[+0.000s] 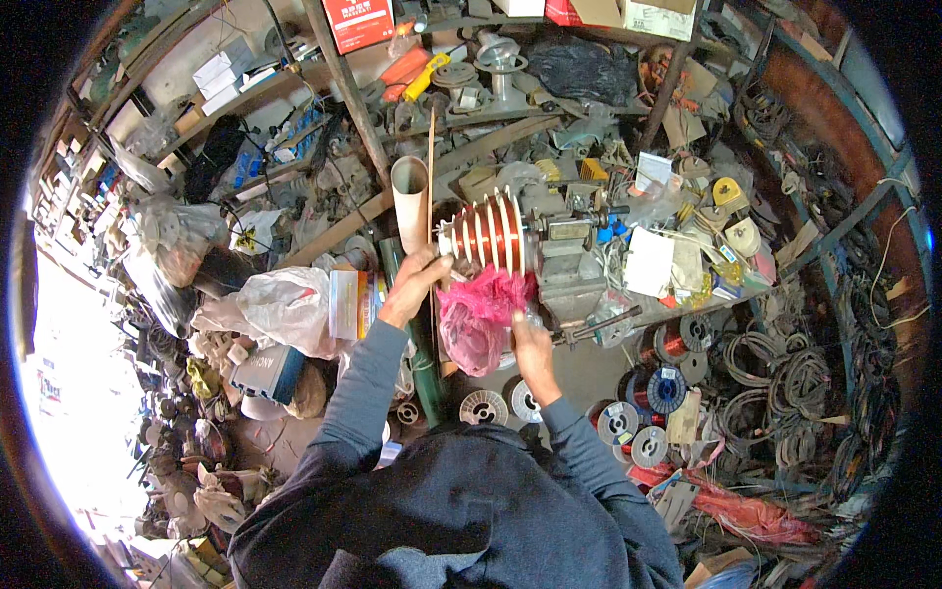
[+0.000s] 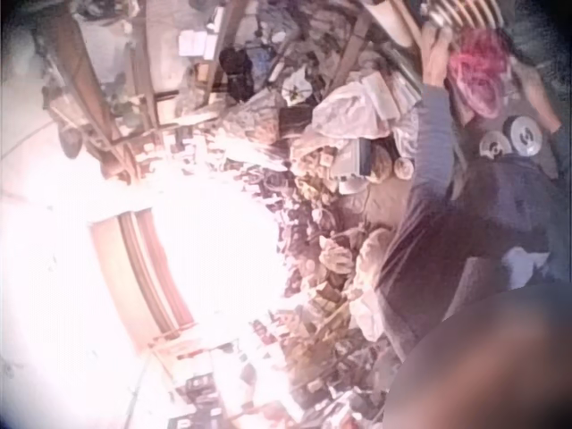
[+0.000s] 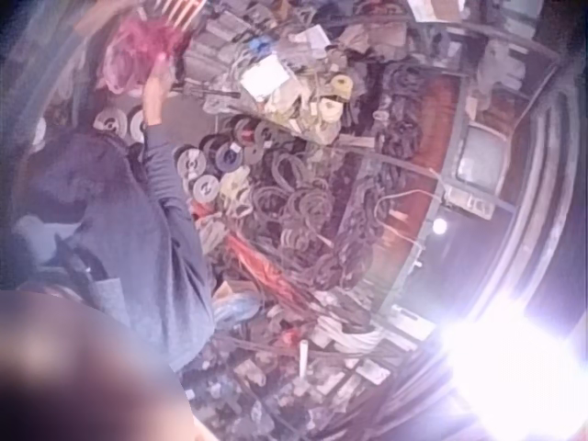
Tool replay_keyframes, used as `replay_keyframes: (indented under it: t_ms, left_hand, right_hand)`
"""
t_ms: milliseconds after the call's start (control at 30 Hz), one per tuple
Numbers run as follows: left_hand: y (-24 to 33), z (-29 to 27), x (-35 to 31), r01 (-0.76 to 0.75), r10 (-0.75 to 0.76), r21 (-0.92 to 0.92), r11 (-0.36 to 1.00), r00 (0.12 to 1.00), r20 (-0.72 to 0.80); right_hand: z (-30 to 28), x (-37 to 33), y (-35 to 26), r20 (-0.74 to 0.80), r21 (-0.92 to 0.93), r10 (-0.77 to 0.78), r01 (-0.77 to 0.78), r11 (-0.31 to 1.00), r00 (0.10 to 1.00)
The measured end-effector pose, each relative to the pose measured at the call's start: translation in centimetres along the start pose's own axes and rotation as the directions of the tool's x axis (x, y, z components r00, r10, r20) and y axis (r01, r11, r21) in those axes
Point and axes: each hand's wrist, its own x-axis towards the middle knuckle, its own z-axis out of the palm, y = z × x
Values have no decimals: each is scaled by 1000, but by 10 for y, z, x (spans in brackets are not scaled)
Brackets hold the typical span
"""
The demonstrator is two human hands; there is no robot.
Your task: The person assembles a red and white ribbed electrical component by inserting small metal pins into its slots and securing them with pliers. The person repeatedly picks up pins, places them into the component, and uses pliers to crimp or tighten them.
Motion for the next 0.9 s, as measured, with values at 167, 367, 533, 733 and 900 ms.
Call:
replay_keyframes:
  t_ms: [167,367,533,733,900]
  left_hand:
    - [9,0,43,30,97,304,952,914,-393]
    - [0,-13,66,132,-75,153,979,940,-332]
    - [-21,-5,37,142,-118,97,985,968,-222]
    - [-3,1,1,107,-109,-34,994,992,-65]
    - [8,2,29,75,46,311,947,930,-365]
  right_hand:
    - [-1,4,5,8,-121,-80,81,989,997]
    - [-8,-5,4,18,-203,-45,48,978,999]
    - [-5,3,1,16,-43,-79,80,996,997]
    - [-6,6,14,13,-147,-9,10,989,1000]
    - [-2,11,22,40,-49,-60,62,997,997]
